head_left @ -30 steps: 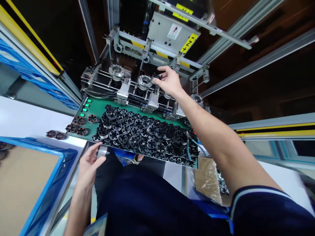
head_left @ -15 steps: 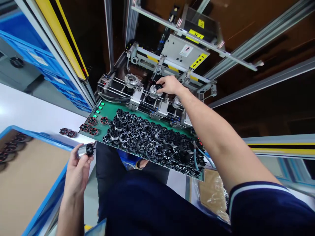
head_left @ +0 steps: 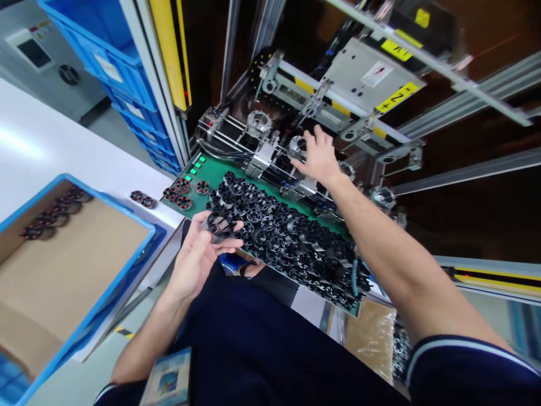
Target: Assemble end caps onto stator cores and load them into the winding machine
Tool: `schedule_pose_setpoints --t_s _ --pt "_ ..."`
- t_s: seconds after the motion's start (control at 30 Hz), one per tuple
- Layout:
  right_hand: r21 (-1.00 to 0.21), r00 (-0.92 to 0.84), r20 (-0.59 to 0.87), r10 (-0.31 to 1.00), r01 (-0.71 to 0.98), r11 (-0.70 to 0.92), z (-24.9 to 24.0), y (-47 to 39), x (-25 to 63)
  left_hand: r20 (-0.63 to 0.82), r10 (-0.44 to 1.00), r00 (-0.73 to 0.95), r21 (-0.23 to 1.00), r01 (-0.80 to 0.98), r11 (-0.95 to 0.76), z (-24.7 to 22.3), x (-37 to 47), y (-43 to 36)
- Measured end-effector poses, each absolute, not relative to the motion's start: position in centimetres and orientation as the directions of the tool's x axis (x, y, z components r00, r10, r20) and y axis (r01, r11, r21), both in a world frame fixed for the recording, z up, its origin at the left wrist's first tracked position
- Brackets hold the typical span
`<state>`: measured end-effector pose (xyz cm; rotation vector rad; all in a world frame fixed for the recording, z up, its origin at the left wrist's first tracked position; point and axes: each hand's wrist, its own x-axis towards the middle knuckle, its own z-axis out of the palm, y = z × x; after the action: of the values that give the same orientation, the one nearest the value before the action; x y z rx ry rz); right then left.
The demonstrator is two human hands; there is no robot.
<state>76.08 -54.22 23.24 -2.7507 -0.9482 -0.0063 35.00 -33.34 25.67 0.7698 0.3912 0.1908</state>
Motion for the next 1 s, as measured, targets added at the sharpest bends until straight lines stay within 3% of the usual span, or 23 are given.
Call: schedule_pose_setpoints --t_s 0.07,0.13,0.2,0.33,0.43,0.57,0.63,0.73,0.8,1.0 --pt "-0.449 0.719 0.200 0.666 0.671 -0.590 25.6 -52.9 71.8 -0.234 0.273 0.933 0.707 -0.030 0.706 26.5 35.1 -33.8" --pt "-0.704 0.585 0.215 0.782 0.648 -0.291 28.9 -51.7 66.0 -0.214 0.242 0.946 0.704 -0.023 0.710 27.2 35.3 -34.3" --pt "-0.792 0.426 0.218 0.878 0.602 -0.095 32.3 -51.0 59.8 -0.203 0.225 0.953 0.689 -0.024 0.724 27.5 35.6 -34.9" --pt "-0.737 0.304 0.267 0.914 0.675 -0.010 36.2 -50.7 51.8 -0.159 0.226 0.961 0.679 -0.060 0.731 27.6 36.0 -36.2" --pt "-0.694 0.307 0.283 0.909 0.719 -0.027 36.5 -51.0 52.0 -0.143 0.228 0.963 0.764 -0.039 0.644 26.7 35.7 -36.2" --pt "-0.585 0.436 0.284 0.854 0.784 -0.206 35.9 -49.4 58.9 -0.153 0.329 0.932 0.897 -0.009 0.443 22.9 33.5 -34.6" --pt "-0.540 0.536 0.264 0.802 0.771 -0.338 35.1 -47.2 64.3 -0.274 0.371 0.887 0.920 0.129 0.371 19.8 31.8 -33.6" --pt "-0.427 0.651 0.249 0.717 0.738 -0.522 33.1 -43.0 72.9 -0.570 0.322 0.756 0.803 0.431 0.411 14.2 28.9 -32.6" --pt "-0.337 0.707 0.229 0.669 0.703 -0.627 31.1 -40.6 77.8 -0.692 0.261 0.673 0.704 0.548 0.452 10.6 27.1 -32.6" --pt "-0.142 0.759 0.085 0.646 0.651 -0.746 25.4 -37.9 85.6 -0.813 0.213 0.542 0.565 0.645 0.514 4.5 23.9 -33.5"
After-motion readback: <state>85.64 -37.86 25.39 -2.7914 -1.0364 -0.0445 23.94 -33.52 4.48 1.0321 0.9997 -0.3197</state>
